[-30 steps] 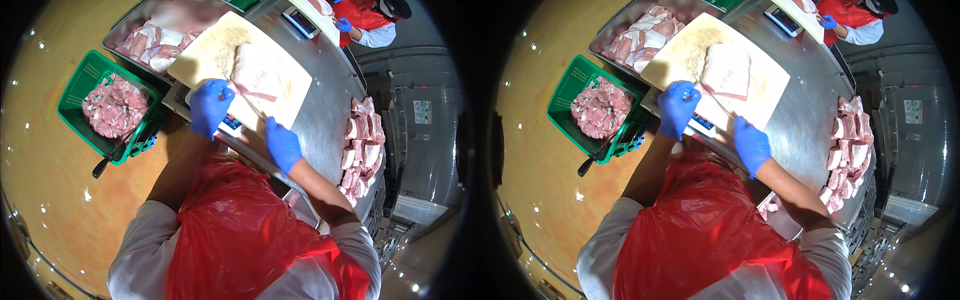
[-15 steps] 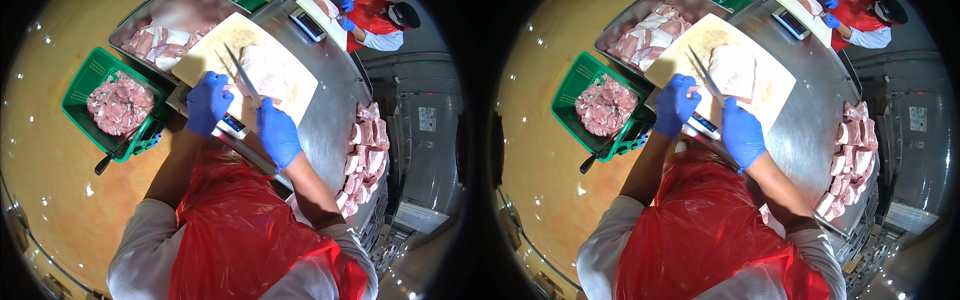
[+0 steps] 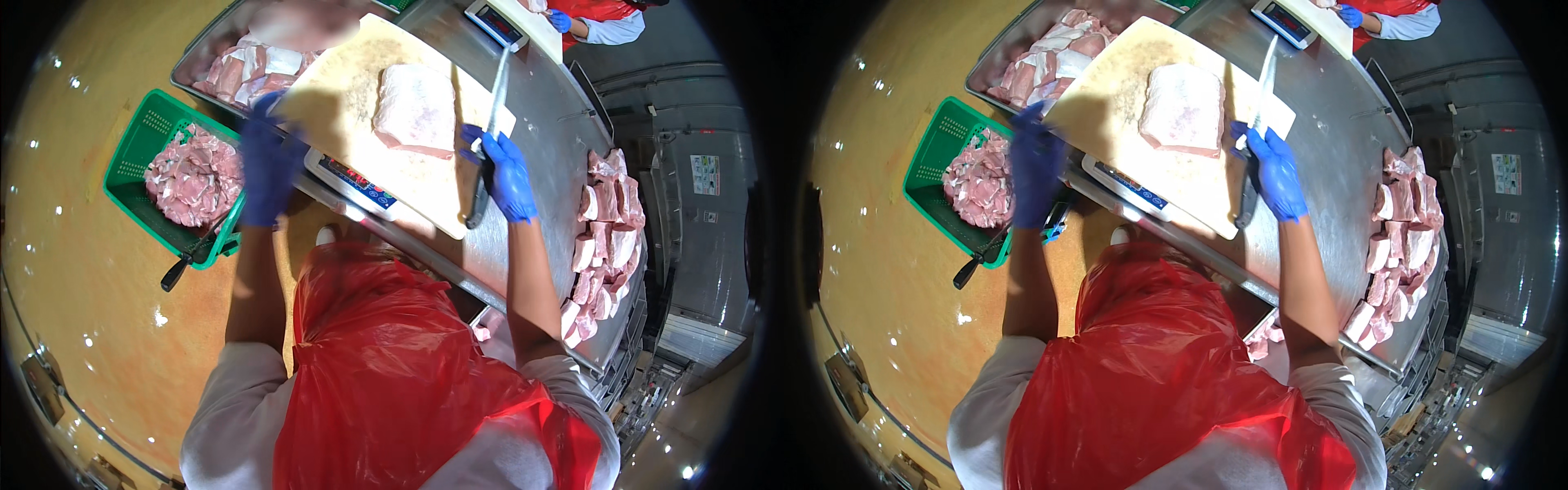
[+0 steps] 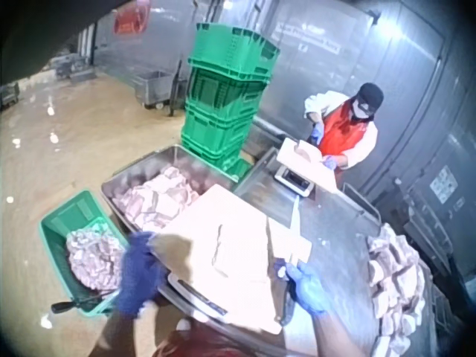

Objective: The person cuts large pieces of raw meat on a cutting board using a knife, separating fat and trimming portions. The trimmed pieces are placed into a green basket and a metal tray. The person wears blue gloves and a red apron while working at a stainless steel table.

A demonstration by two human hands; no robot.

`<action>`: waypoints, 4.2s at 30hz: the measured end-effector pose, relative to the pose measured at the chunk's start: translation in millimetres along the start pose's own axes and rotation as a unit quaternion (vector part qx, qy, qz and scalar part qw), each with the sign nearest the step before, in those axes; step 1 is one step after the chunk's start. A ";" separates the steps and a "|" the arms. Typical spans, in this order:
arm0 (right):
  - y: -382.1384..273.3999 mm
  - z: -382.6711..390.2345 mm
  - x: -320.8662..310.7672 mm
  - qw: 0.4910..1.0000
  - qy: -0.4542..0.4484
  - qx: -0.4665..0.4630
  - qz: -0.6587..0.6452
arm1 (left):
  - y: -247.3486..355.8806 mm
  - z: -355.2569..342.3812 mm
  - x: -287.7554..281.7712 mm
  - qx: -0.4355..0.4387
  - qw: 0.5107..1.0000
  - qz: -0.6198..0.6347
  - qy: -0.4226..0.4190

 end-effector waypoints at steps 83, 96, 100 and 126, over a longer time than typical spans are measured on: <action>18.7 61.5 23.4 0.992 0.014 0.067 -0.110 | -56.4 31.5 -109.8 -0.056 0.884 -0.463 0.040; -55.3 -21.6 24.2 0.994 0.058 -0.057 -0.067 | 34.2 21.2 123.9 0.168 0.982 -0.024 -0.078; -41.3 -4.9 58.8 0.987 -0.017 -0.073 0.142 | 59.8 35.6 126.3 0.204 0.973 -0.082 -0.063; -42.8 15.3 29.7 0.957 0.038 -0.123 0.261 | 54.5 8.8 157.4 0.242 0.958 -0.155 0.021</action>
Point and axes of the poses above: each hand's wrist, its own z-axis away from the middle knuckle, its own x-axis out of the palm, y = z × x, the point moved 9 cm from there along -z, towards the middle knuckle, and after that the axes turned 13 degrees about z, right-handed, at the moved point
